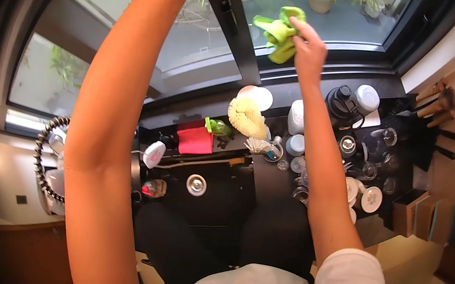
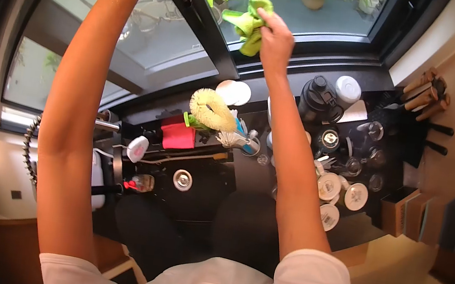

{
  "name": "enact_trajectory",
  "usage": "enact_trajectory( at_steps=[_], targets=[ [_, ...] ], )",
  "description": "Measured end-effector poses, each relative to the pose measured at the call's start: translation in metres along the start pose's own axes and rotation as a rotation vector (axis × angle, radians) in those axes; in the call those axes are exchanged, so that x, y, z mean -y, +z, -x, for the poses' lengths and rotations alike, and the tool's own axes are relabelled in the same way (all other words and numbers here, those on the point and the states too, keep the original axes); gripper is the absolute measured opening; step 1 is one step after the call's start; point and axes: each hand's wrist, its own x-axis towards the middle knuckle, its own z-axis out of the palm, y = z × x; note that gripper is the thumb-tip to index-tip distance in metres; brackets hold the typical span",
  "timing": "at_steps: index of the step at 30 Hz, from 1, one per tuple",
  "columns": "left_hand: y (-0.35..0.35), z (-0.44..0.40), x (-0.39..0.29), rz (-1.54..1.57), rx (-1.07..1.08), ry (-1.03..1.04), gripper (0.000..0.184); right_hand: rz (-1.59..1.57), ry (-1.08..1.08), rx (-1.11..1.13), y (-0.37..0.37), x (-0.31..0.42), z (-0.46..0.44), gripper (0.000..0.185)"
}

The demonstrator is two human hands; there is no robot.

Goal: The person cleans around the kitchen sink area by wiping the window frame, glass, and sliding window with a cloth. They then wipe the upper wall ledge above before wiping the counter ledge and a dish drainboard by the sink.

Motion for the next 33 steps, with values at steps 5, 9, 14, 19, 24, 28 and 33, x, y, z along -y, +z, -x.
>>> enact_trajectory(
  at_steps=[5,9,14,19,24,28,33],
  targets=[
    [-0.060,0.039,-0.065,0.360,0.294,-0.658,0.037,-0.189,0.087,0.021,-0.061,0.091,0.041,0.037],
    [-0.089,0.109,-0.098,0.745,-0.254,-0.779,0.038,-0.332,0.129,-0.096,-0.093,0.121,0.070,0.038],
    [-0.140,0.157,-0.153,1.217,-0.318,-1.324,0.037,-0.413,0.201,-0.067,-0.101,0.151,0.102,0.049],
    [-0.147,0.195,-0.187,1.281,-0.121,-1.479,0.035,-0.342,0.283,0.053,-0.104,0.157,0.115,0.049],
    [-0.112,0.229,-0.198,1.111,0.179,-1.577,0.033,-0.134,0.062,-0.249,-0.151,0.152,0.078,0.042],
    [-0.055,0.257,-0.216,0.975,0.372,-1.337,0.038,0.033,-0.078,-0.374,-0.211,0.132,0.009,0.034],
    [0.029,0.303,-0.247,1.024,0.520,-1.227,0.041,0.816,-0.094,-0.236,-0.276,0.010,-0.075,0.033]
  ],
)
